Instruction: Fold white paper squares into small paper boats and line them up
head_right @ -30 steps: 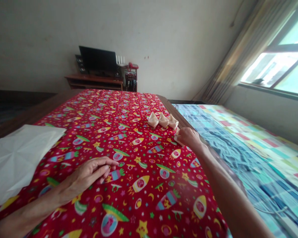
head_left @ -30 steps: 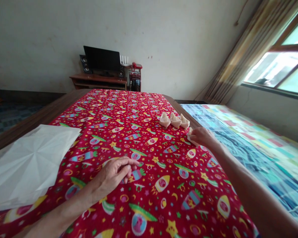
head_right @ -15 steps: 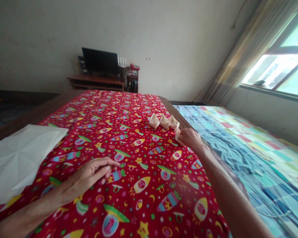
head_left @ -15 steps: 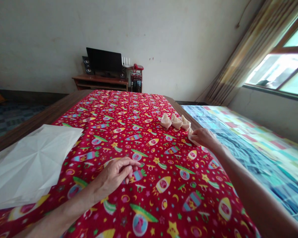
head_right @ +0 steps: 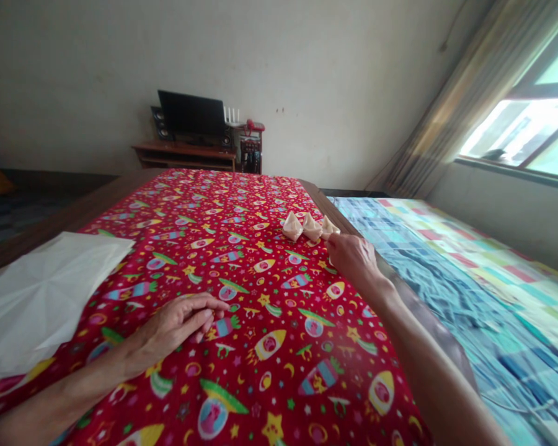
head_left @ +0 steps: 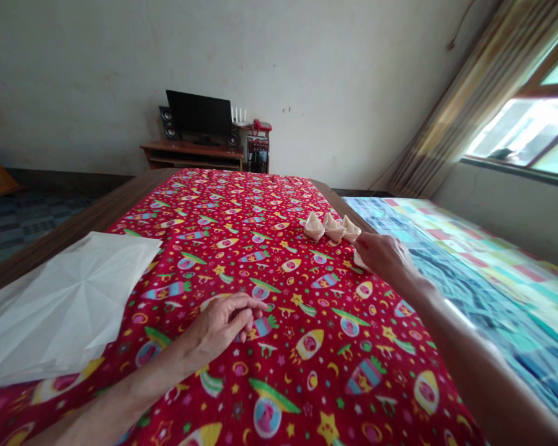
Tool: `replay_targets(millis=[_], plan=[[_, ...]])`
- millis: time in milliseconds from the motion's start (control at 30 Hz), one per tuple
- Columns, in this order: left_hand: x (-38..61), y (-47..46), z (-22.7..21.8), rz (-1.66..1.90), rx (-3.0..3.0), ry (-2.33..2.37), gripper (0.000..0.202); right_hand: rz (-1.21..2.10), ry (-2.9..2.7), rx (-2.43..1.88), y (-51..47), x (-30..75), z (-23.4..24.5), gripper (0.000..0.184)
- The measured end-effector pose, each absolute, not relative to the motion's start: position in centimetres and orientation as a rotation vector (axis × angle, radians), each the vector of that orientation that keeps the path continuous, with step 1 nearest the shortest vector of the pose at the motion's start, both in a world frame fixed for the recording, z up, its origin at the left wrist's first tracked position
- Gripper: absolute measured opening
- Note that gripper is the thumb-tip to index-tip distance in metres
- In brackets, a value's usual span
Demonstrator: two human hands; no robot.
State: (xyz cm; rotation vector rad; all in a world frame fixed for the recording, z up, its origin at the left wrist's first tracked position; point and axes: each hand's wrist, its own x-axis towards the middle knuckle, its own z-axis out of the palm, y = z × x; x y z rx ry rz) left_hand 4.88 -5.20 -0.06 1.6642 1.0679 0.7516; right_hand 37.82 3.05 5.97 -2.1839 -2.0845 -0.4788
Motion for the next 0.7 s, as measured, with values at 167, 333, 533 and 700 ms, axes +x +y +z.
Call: replay_targets(millis=[167, 333, 533, 700], plan=[[5.1, -5.3, -0.2, 0.747, 1.678, 1.063, 0.036, -0.409, -2.354, -1.845, 0.0, 31.8, 4.0, 0.036], [2.7, -5.0, 2.1, 0.803, 2.02, 1.144, 0.032, -0.174, -2.644, -1.484, -1.9, 27.7, 0.1, 0.036], [-8.4, -6.3, 2.5, 0.76, 2.315, 1.74, 0.05, -0.109, -2.55, -1.374, -2.0, 27.5, -1.3, 0.034], [-14.6, -9.4, -0.8, 0.573, 2.235, 2.11, 0.089, -0.128, -2.535, -1.346, -2.0, 27.8, -1.4, 0.034]])
